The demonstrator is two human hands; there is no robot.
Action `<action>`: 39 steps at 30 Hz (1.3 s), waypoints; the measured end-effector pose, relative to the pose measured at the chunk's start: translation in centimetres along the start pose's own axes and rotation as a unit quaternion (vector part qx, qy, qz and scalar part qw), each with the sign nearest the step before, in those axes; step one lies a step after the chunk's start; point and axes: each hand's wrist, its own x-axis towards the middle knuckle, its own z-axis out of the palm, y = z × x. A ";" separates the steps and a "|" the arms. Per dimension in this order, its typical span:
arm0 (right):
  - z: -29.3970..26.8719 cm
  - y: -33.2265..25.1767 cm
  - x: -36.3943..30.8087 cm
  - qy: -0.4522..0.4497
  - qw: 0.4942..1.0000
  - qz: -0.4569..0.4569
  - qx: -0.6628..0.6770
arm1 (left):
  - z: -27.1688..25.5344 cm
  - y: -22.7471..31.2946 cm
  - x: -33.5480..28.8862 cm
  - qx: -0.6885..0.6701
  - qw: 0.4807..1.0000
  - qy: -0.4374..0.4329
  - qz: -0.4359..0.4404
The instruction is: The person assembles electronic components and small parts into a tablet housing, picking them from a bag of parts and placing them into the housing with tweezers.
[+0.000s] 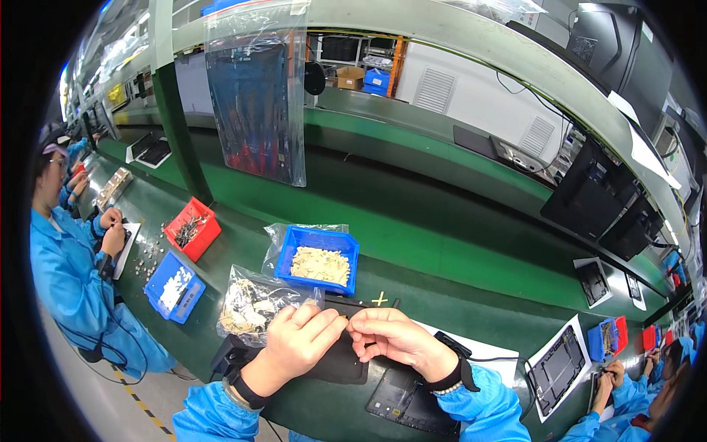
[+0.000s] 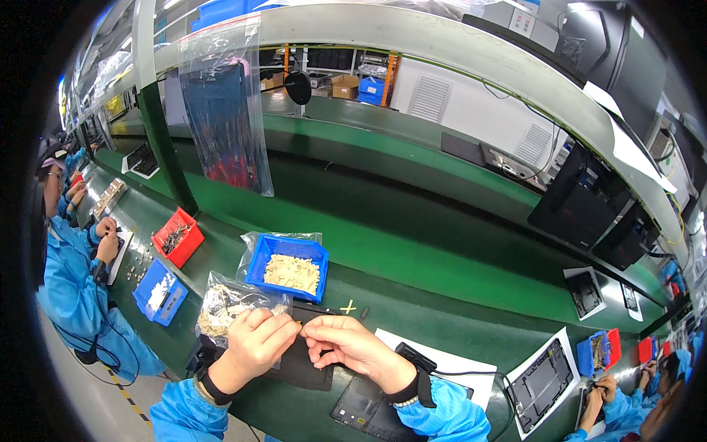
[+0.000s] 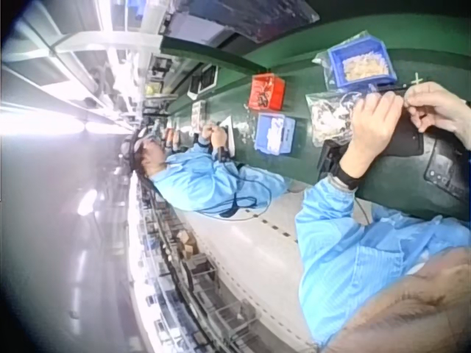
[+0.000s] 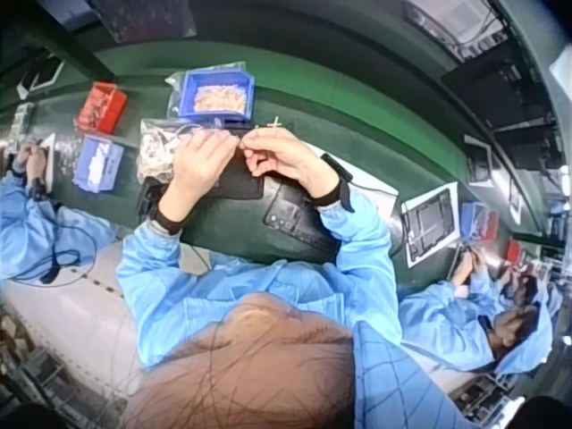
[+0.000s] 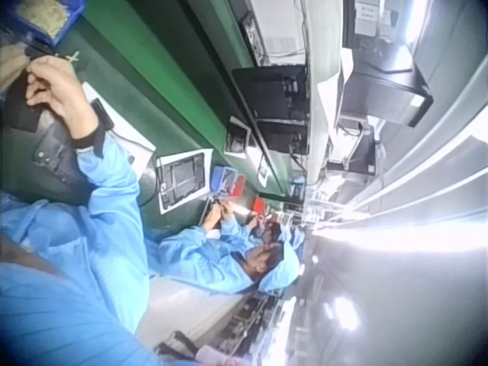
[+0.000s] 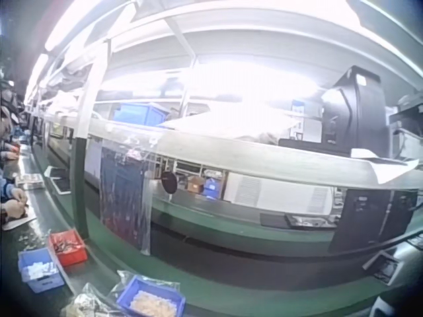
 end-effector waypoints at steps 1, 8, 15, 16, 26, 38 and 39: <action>0.1 -0.1 0.0 0.005 1.000 0.005 -0.005 | -0.1 -0.1 -0.1 0.013 1.000 0.002 0.016; 0.6 -0.2 1.0 0.038 0.998 0.006 -0.053 | -0.8 -0.3 -0.3 0.047 0.998 -0.009 0.051; 1.7 -2.1 1.9 0.082 0.954 -0.168 -0.234 | -3.0 -1.4 -1.3 -0.254 0.855 0.224 -0.392; 1.6 -3.4 2.2 0.114 0.942 -0.193 -0.251 | -3.4 -1.5 -1.2 -0.230 0.866 0.208 -0.391; 3.9 -1.5 2.0 -0.051 0.996 -0.002 -0.076 | -2.5 0.2 -0.8 -0.036 0.982 0.117 -0.142; 2.4 -0.9 0.9 -0.056 0.998 0.037 -0.014 | -3.0 0.7 -1.1 0.101 0.993 0.054 0.016; 2.4 -1.0 0.9 -0.057 0.998 0.035 -0.017 | -3.2 0.7 -1.1 0.111 0.992 0.047 0.024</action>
